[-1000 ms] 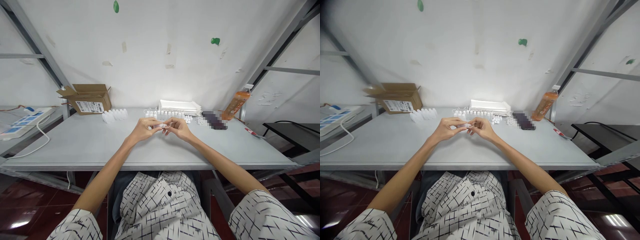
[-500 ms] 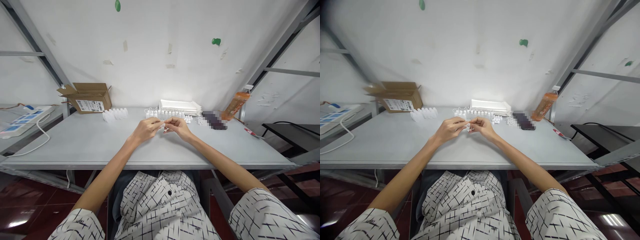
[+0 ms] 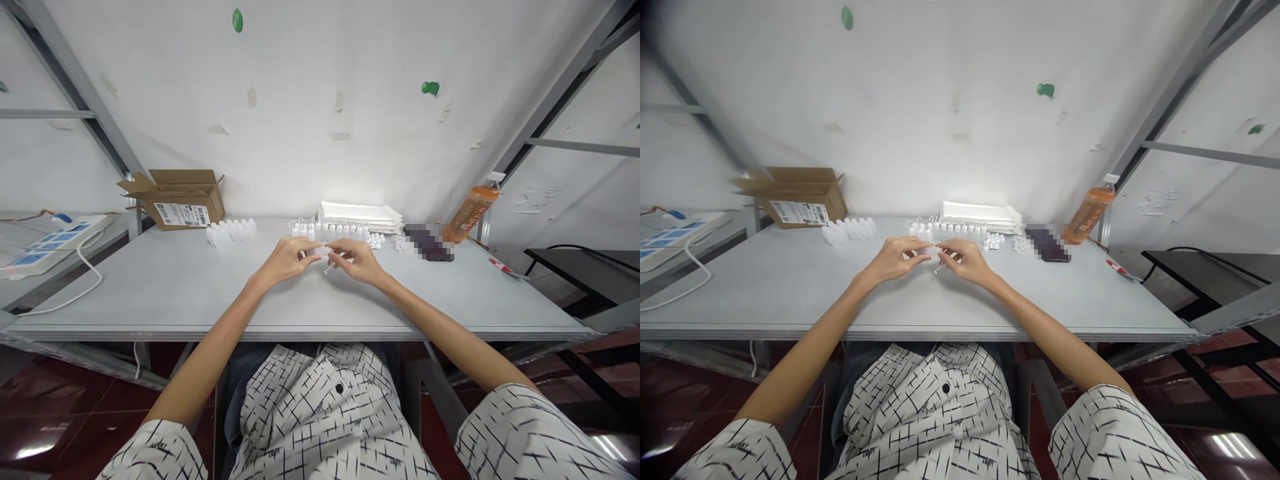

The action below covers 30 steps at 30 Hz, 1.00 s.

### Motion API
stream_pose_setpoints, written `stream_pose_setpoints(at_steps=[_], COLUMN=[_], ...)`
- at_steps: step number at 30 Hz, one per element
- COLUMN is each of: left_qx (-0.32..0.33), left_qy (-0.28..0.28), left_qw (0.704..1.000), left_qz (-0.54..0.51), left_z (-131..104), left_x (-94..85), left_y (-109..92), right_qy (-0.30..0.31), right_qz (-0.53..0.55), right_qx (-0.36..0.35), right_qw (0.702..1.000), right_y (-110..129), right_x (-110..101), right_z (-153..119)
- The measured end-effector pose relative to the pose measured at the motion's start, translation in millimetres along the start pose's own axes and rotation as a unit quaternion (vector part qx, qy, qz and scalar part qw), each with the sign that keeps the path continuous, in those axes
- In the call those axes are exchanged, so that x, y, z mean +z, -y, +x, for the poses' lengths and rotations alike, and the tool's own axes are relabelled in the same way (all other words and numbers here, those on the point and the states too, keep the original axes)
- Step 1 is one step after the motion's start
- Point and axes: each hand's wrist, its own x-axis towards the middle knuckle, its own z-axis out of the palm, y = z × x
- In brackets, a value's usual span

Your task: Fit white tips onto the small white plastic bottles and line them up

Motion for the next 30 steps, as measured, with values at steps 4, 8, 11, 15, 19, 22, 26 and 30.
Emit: stream_pose_setpoints(at_steps=[4, 8, 11, 15, 19, 22, 26, 30], left_qx=[0.032, 0.076, 0.099, 0.117, 0.143, 0.158, 0.169, 0.18], left_qy=[-0.008, -0.019, -0.022, -0.022, -0.027, -0.03, -0.041, -0.06], left_qw=[0.999, 0.995, 0.989, 0.982, 0.97, 0.957, 0.95, 0.943], left_qz=[0.019, 0.068, 0.109, 0.149, 0.194, 0.24, 0.26, 0.275], left_z=[-0.8, -1.5, -1.8, -2.2, -2.1, -1.6, -1.1, -1.1], left_x=[0.8, 4.3, 6.7, 8.0, 7.7, 7.1, 6.4, 6.9], left_y=[1.5, 3.3, 4.5, 4.9, 1.7, -2.5, -6.0, -6.4], right_qy=[0.018, 0.016, 0.025, 0.027, 0.026, 0.015, 0.015, 0.023], right_qz=[0.063, 0.132, 0.159, 0.187, 0.213, 0.235, 0.255, 0.261], right_qx=[0.053, 0.08, 0.093, 0.101, 0.113, 0.129, 0.14, 0.142], right_qw=[0.996, 0.988, 0.983, 0.977, 0.97, 0.963, 0.957, 0.955], right_y=[-3.6, -4.0, -2.1, 0.4, 0.5, 0.7, 1.2, 0.0], right_x=[2.7, 3.1, 1.6, 0.2, 0.1, -0.2, -1.7, -3.3], right_z=[-0.5, -0.4, 0.4, 1.4, 1.7, 2.0, 3.2, 4.0])
